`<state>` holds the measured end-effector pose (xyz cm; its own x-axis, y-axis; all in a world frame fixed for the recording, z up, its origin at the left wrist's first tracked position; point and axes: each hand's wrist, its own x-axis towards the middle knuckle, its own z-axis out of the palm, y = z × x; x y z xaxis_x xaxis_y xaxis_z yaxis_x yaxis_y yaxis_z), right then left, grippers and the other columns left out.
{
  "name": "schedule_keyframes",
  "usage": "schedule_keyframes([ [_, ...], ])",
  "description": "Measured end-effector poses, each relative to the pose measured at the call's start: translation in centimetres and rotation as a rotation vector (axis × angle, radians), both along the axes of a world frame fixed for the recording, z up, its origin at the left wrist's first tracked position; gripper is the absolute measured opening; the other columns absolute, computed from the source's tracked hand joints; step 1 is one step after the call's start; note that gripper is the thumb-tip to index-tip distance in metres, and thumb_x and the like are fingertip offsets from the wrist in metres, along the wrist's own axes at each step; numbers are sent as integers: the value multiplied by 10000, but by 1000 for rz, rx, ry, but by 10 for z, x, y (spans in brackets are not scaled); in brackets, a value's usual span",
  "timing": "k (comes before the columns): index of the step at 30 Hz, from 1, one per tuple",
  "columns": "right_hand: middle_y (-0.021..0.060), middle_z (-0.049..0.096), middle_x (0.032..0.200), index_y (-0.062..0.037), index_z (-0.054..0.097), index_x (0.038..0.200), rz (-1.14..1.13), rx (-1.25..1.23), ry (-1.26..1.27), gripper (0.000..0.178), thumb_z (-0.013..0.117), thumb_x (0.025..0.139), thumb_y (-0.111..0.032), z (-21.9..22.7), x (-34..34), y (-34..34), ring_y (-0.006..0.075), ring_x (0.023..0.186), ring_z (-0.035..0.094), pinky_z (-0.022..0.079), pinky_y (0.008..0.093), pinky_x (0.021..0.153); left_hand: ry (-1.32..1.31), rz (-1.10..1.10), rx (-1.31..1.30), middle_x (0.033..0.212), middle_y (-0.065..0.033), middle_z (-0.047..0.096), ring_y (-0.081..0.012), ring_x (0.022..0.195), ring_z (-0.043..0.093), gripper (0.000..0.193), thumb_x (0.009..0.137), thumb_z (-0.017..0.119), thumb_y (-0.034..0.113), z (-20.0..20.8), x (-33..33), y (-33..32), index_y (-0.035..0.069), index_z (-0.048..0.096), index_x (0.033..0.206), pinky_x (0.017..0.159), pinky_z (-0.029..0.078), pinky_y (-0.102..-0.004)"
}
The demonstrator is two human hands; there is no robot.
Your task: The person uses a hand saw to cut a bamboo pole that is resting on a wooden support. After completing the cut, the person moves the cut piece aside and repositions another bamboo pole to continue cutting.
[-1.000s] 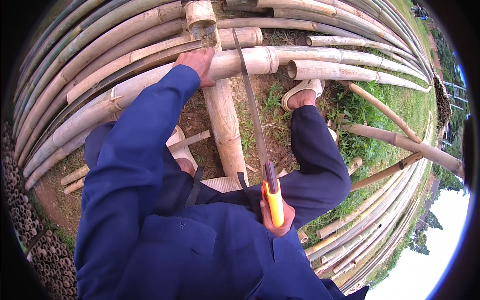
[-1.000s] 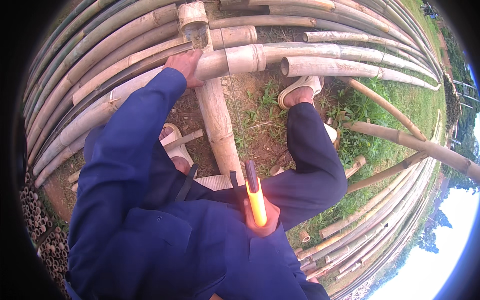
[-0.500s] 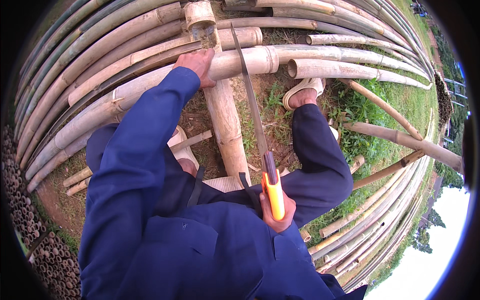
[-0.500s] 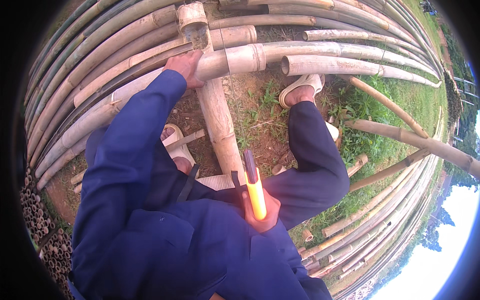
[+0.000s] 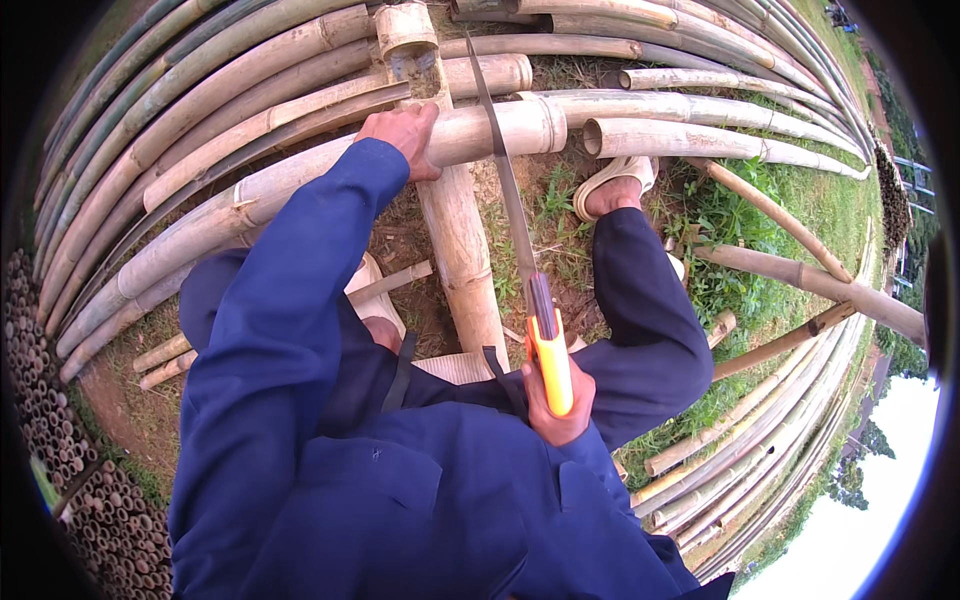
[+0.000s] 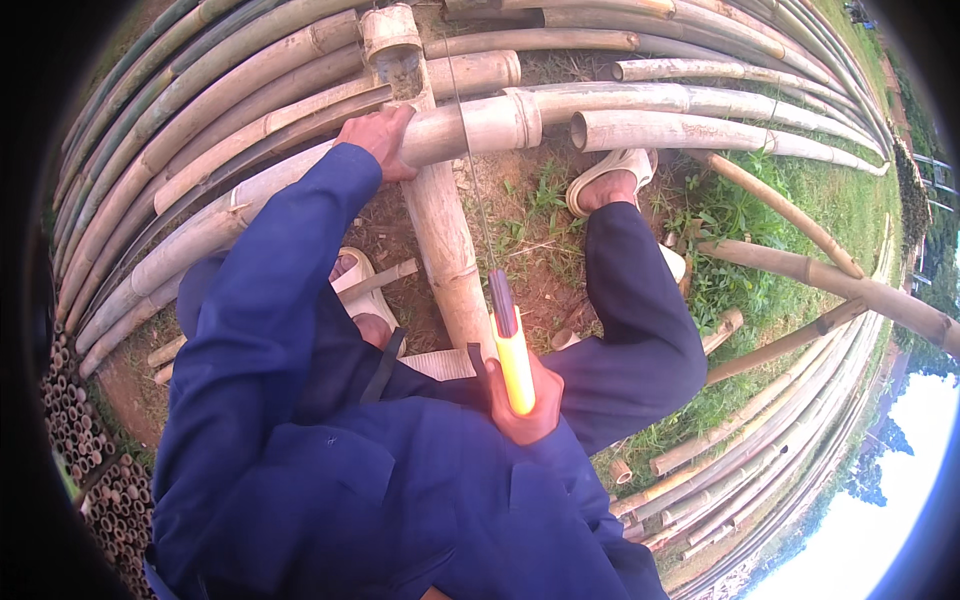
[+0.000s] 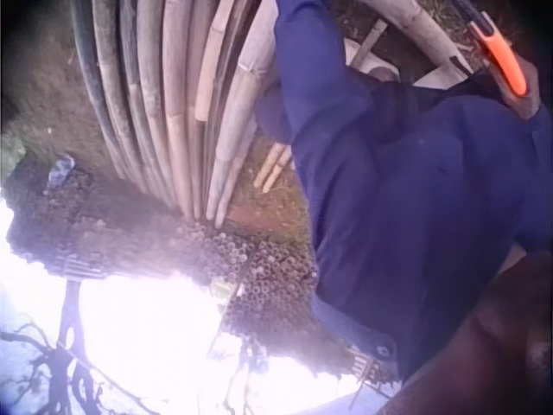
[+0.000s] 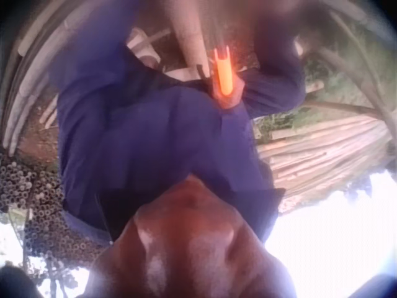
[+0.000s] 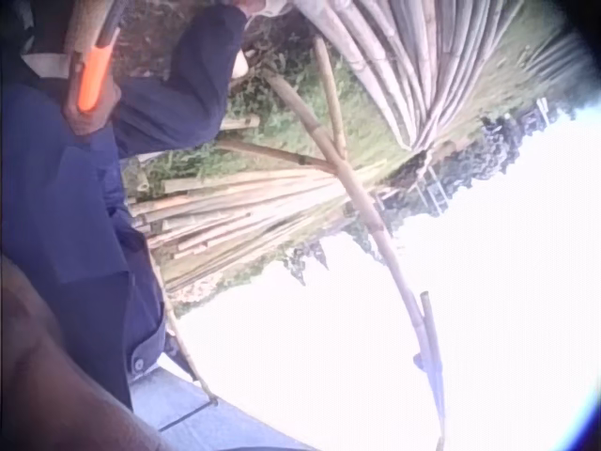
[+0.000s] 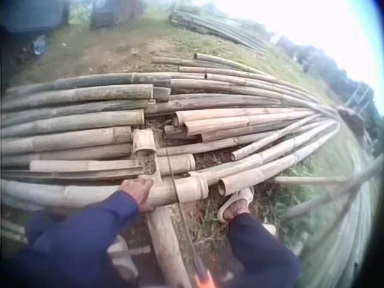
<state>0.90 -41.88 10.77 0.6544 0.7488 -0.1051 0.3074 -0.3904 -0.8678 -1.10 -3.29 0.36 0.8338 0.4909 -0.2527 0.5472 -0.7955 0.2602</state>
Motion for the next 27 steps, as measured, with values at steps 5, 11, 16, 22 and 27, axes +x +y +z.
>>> schedule_keyframes([
  [5, 147, 720, 801, 51, 699, 1223, 22, 26, -70, 298, 709, 930, -3, 3, 17, 25, 204, 683, 719, 557, 328, 681, 10, 13, 5, 1189, -233, 702, -422, 1117, 696, 780, 664, 885, 410, -1, 5, -2, 57, 557, 1277, 943, 562, -512],
  [11, 142, 593, 660, 23, 664, 917, -55, 165, 149, 116, 742, 931, -62, -35, 54, 115, 182, 583, 519, 478, 364, 594, -2, -11, -9, 1194, -212, 715, -412, 1094, 708, 794, 654, 881, 434, 1, 4, 9, 69, 567, 1284, 940, 567, -508],
  [16, 182, 764, 995, 35, 703, 1245, -2, -32, 10, 329, 728, 923, -32, 15, -5, -31, 241, 828, 769, 573, 319, 770, 37, 6, -20, 1228, -212, 696, -410, 1095, 707, 775, 674, 866, 440, -5, 4, 7, 72, 552, 1279, 961, 562, -505],
  [22, 162, 627, 679, 20, 688, 968, -30, 8, -33, 92, 729, 914, -42, -29, 37, 67, 242, 582, 630, 512, 374, 611, -32, 5, 51, 1241, -220, 688, -409, 1125, 697, 776, 687, 869, 437, -11, 3, -7, 64, 544, 1284, 958, 563, -501],
  [27, 154, 623, 693, 25, 678, 977, -47, 116, 77, 102, 730, 929, -49, -42, 33, 86, 210, 589, 596, 515, 361, 620, 19, -7, 37, 1206, -215, 708, -405, 1114, 702, 791, 671, 860, 443, -1, 3, 5, 63, 546, 1290, 952, 560, -502],
])
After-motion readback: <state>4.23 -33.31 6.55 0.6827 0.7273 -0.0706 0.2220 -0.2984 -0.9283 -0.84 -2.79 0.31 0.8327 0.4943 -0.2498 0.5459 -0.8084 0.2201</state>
